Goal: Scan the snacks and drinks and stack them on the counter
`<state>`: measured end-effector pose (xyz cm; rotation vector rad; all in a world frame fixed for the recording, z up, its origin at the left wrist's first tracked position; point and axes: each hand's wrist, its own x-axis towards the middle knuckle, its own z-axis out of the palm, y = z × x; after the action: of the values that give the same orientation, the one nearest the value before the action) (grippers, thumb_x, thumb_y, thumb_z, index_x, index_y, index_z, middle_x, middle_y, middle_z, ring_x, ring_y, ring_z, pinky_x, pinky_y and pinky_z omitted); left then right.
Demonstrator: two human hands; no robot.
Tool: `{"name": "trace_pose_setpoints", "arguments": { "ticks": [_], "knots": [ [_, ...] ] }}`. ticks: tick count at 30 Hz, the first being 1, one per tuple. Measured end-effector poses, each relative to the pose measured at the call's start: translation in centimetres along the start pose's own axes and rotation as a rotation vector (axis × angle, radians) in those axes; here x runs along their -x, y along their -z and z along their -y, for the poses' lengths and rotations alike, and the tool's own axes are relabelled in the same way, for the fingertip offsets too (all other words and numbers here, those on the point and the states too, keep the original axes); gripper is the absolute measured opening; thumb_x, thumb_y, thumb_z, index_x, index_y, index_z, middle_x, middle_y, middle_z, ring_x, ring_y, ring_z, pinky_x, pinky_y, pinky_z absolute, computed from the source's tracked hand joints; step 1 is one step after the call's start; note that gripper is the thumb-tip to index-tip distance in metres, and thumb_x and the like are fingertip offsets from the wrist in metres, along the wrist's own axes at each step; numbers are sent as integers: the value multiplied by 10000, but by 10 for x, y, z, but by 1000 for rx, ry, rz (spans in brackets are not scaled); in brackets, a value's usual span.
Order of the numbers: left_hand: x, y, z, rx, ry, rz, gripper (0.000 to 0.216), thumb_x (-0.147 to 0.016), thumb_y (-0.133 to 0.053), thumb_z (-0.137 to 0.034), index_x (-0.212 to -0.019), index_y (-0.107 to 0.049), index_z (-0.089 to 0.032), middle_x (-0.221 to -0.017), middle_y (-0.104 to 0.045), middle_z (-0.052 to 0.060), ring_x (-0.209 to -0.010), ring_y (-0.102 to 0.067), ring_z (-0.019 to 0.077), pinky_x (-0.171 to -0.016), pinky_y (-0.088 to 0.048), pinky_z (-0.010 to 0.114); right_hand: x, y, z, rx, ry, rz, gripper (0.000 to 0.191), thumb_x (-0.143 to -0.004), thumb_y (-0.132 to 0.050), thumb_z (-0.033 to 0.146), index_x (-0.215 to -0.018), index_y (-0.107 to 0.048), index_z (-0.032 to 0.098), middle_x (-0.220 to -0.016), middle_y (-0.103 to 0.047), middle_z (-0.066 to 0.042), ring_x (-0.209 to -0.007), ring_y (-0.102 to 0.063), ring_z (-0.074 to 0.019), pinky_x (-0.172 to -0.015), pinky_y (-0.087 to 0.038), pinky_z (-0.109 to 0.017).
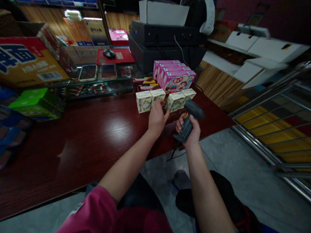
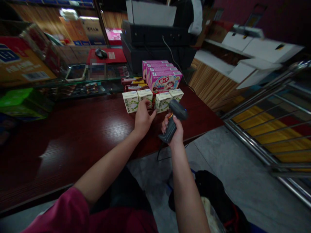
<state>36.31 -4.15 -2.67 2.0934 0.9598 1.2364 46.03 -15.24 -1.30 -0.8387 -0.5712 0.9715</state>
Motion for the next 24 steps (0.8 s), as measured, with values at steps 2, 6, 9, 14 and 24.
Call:
{"name": "trace_pose_setpoints", "arguments": {
  "ticks": [2,6,9,14,24],
  "knots": [
    [4,4,1,-34,-56,82,276,-913,-669,-153,-1166,-569,-203,-1173,-630,104,-1115,-635,254,-998,-538,393,1,1,0,5,26,-21,296,-821,-653,510,-901,-547,246,-685,-398,41,-499,-351,-98,-403,-312,-209],
    [2,2,4,-87,-84,264,199,-920,-668,-169,-1113,-635,-205,-1094,-640,82,-1008,-649,245,-947,-548,383,2,1,2,22,41,-65,294,-823,-626,519,-894,-539,248,-691,-388,37,-511,-336,-107,-411,-289,-227],
    [-1,-3,7,-102,-60,266,245,-921,-662,-167,-1163,-654,-210,-1141,-646,93,-1042,-652,260,-963,-545,392,2,0,3,44,43,-57,295,-836,-615,528,-895,-535,250,-690,-383,36,-512,-338,-109,-418,-293,-228],
    [-5,-7,13,-85,-93,306,393,-905,-671,-143,-1292,-631,-194,-1231,-662,117,-1174,-630,287,-1073,-505,422,3,-2,3,27,31,-40,274,-844,-623,503,-894,-549,244,-696,-387,35,-518,-350,-99,-423,-295,-214],
    [5,9,12,-169,-196,453,466,-981,-569,-203,-1439,-550,-121,-1305,-643,163,-1236,-598,278,-1118,-479,414,8,-8,9,112,-44,5,257,-806,-695,500,-858,-610,263,-709,-371,11,-534,-321,-134,-421,-262,-279]
  ]
}}
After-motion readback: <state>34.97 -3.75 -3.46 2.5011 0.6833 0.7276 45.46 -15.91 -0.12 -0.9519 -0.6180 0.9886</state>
